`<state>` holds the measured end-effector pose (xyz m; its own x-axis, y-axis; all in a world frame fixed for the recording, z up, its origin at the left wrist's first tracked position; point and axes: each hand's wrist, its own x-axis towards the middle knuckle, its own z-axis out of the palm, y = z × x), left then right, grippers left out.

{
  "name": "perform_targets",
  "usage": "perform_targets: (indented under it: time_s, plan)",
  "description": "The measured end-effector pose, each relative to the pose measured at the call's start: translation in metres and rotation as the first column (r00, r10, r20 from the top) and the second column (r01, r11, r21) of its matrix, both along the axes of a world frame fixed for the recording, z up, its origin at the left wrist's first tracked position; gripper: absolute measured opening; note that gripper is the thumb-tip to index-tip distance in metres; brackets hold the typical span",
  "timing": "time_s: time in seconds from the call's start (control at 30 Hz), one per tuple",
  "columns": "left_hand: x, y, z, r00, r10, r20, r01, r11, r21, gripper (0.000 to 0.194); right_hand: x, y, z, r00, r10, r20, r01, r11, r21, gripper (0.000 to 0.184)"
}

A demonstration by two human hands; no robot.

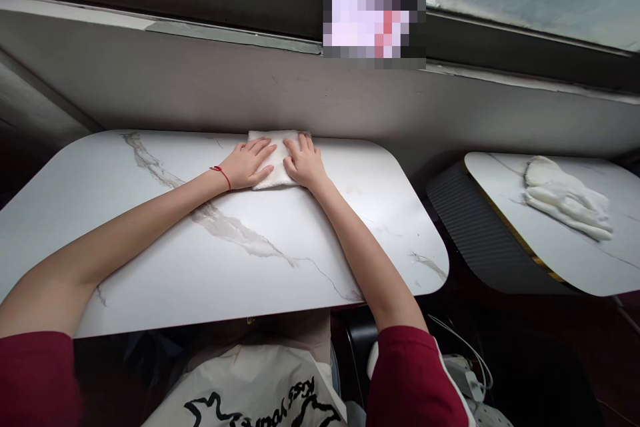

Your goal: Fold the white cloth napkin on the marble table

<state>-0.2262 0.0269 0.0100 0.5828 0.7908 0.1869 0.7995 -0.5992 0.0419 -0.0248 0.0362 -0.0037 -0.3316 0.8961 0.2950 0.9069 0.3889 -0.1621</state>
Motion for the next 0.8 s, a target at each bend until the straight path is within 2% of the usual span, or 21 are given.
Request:
perform_targets:
  time_s: [0.13,0.27,0.4,0.63,0.8]
  plan:
    - [0.001,-0.012,0.007,1.0,0.005,-0.018,-0.006,1.0,-0.028,0.062,-0.003,-0.01,0.005,0.999,-0.012,0.053,0.011,1.0,0.022,0.053]
    - [0.007,-0.035,0.011,0.998,0.038,-0.056,-0.041,0.998,-0.048,0.062,-0.007,-0.024,0.012,0.998,0.023,0.066,-0.026,0.999,0.045,0.05]
    - [0.009,-0.063,0.012,0.996,0.056,-0.068,-0.054,0.998,0.029,0.06,-0.014,-0.042,0.02,0.995,0.041,0.094,-0.044,0.999,0.03,0.05]
    - [-0.008,-0.103,0.019,0.984,0.045,-0.174,-0.033,0.997,0.072,0.061,-0.039,-0.084,0.024,0.981,0.04,0.189,-0.045,0.999,0.019,0.046]
    - [-0.02,-0.148,0.015,0.983,0.097,-0.159,-0.078,0.989,0.124,0.06,-0.059,-0.122,0.031,0.971,0.067,0.228,-0.058,0.997,-0.048,0.059]
